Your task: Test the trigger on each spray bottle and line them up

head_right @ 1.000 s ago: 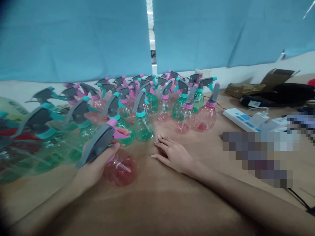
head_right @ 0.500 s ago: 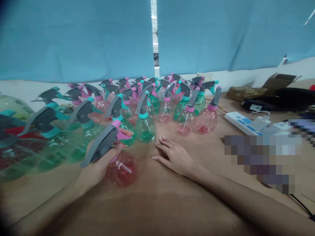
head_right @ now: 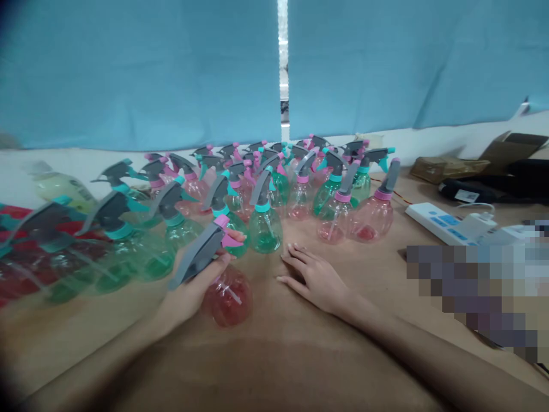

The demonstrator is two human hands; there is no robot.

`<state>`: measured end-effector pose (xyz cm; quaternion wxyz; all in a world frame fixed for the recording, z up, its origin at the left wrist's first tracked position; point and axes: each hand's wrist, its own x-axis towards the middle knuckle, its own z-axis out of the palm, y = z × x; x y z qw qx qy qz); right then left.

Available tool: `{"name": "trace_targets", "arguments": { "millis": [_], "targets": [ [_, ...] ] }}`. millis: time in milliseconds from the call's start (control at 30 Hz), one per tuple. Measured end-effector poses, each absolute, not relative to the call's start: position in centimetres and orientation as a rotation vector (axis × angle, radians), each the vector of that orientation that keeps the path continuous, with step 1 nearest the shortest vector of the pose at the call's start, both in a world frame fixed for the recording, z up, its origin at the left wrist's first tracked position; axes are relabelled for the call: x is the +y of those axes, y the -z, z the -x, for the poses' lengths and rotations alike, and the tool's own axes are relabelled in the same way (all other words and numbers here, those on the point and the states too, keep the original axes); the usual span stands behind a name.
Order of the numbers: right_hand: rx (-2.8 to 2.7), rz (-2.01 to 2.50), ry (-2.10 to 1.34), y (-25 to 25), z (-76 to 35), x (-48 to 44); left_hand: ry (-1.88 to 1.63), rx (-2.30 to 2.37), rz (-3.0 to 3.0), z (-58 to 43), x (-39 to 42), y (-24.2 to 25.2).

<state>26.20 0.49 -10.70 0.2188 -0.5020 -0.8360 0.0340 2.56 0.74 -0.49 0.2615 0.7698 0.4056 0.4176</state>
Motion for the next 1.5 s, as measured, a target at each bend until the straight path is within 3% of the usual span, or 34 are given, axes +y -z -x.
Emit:
{"name": "trace_targets", "arguments": {
  "millis": [867,1500],
  "targets": [
    [-2.306,1.381,-0.088,11.1,-26.4,0.7,-1.113,0.968,-2.06,-2.2,0.7,-0.1],
    [-2.337,1.414,-0.081,10.9,-26.6,0.7,-1.145,1.131,-2.132,-2.7,0.9,0.6]
  ]
}}
